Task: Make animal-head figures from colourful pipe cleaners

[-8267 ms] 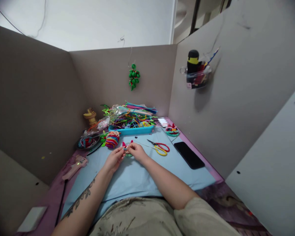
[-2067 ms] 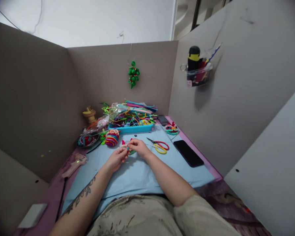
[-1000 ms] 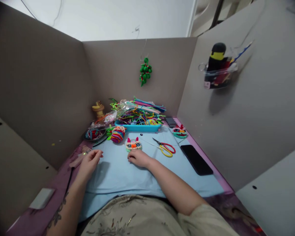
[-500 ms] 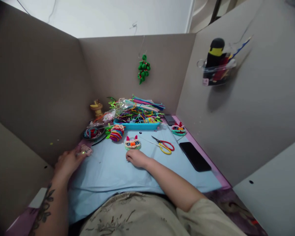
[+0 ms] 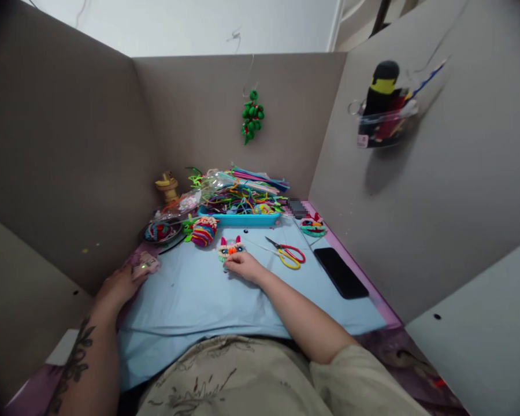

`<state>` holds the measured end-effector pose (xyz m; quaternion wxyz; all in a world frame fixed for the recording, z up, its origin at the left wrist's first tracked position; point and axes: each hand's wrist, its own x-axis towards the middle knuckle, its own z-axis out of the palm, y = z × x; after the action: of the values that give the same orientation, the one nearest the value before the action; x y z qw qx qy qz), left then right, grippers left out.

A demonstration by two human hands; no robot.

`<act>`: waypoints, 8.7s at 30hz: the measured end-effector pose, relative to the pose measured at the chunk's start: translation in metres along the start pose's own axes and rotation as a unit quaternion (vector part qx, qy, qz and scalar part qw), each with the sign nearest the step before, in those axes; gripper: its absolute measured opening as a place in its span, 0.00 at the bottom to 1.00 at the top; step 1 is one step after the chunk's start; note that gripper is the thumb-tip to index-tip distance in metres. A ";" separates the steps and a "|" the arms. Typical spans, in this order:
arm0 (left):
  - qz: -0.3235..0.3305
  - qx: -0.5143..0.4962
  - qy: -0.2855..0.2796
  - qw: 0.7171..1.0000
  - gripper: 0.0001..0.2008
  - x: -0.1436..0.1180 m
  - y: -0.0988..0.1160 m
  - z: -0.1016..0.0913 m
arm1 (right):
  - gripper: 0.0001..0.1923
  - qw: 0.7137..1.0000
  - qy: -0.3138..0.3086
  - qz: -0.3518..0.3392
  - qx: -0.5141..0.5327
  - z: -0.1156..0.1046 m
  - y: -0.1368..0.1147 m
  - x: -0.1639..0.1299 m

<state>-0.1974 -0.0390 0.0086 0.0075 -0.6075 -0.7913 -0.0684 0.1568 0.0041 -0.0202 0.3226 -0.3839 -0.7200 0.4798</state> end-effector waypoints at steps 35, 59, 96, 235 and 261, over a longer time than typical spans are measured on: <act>0.206 -0.217 0.028 0.954 0.24 -0.053 0.096 0.021 | 0.12 0.989 0.073 0.001 0.129 -0.004 -0.008 -0.001; 0.412 -0.363 -0.032 0.835 0.16 -0.086 0.125 0.016 | 0.15 0.871 0.111 0.076 0.473 -0.008 -0.007 0.005; 0.416 -0.368 -0.058 0.830 0.12 -0.087 0.127 0.010 | 0.13 0.868 0.080 0.048 0.488 -0.006 -0.005 0.005; 0.258 -0.374 0.193 0.869 0.11 0.003 0.189 0.043 | 0.10 0.844 0.039 -0.024 -0.535 -0.046 -0.062 0.058; 0.230 -0.408 0.190 0.863 0.11 0.005 0.187 0.041 | 0.10 0.865 0.038 -0.017 -0.500 -0.044 -0.046 0.058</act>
<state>-0.0158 0.0177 -0.0133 -0.0756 -0.6960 -0.5138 -0.4959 0.1532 0.0623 0.0432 0.1222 -0.4990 -0.8572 0.0346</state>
